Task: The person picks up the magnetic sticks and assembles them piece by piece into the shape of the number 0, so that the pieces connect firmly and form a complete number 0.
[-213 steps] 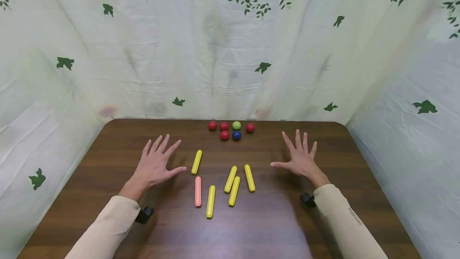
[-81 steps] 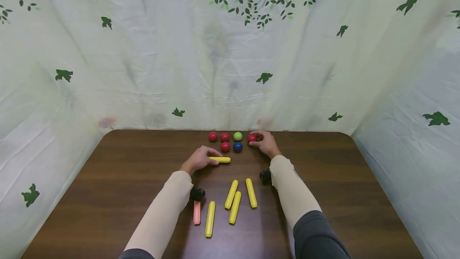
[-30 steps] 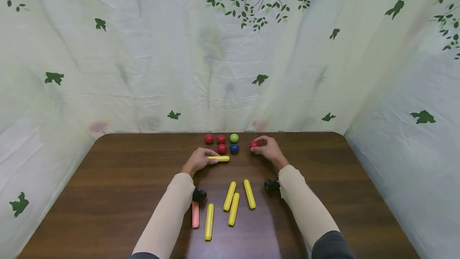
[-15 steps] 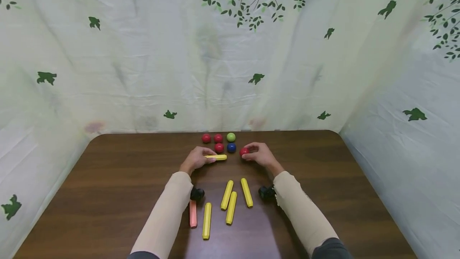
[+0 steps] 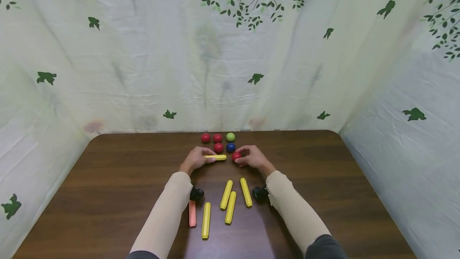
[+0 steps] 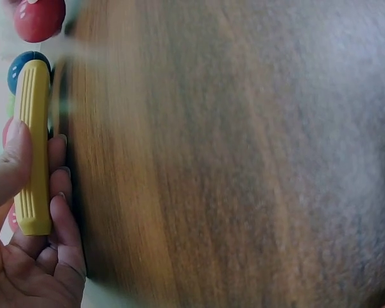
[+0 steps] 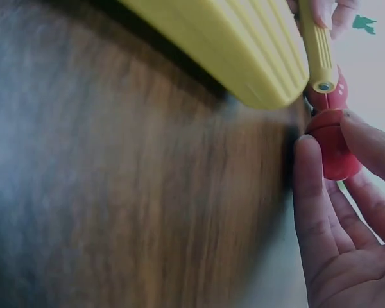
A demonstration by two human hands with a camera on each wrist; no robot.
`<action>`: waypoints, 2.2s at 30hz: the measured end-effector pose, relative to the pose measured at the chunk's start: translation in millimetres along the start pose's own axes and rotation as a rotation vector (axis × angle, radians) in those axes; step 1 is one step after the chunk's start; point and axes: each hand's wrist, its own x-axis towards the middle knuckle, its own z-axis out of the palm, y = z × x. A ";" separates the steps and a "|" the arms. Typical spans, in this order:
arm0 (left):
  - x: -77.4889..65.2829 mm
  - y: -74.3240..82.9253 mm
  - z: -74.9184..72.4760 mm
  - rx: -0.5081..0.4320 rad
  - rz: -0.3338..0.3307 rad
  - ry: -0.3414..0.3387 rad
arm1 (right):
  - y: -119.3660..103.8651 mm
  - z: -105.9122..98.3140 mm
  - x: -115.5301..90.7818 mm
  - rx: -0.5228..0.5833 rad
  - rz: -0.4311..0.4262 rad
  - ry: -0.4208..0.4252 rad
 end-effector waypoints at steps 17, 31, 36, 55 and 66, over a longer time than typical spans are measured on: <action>-1.2 2.1 0.3 -0.014 -0.019 0.010 | -1.5 7.0 5.4 -0.043 -0.008 -0.022; -0.7 0.7 2.4 -0.039 -0.040 0.010 | -3.0 10.9 8.4 -0.025 -0.012 -0.025; -1.5 1.1 2.3 -0.038 -0.038 0.010 | -2.5 11.3 8.3 -0.001 -0.025 -0.019; -5.6 -9.3 -4.1 -0.048 -0.053 0.031 | 0.6 13.4 6.8 0.012 -0.029 -0.009; -10.2 -13.8 -20.6 0.013 -0.040 0.002 | 3.6 10.7 5.9 0.042 -0.027 0.011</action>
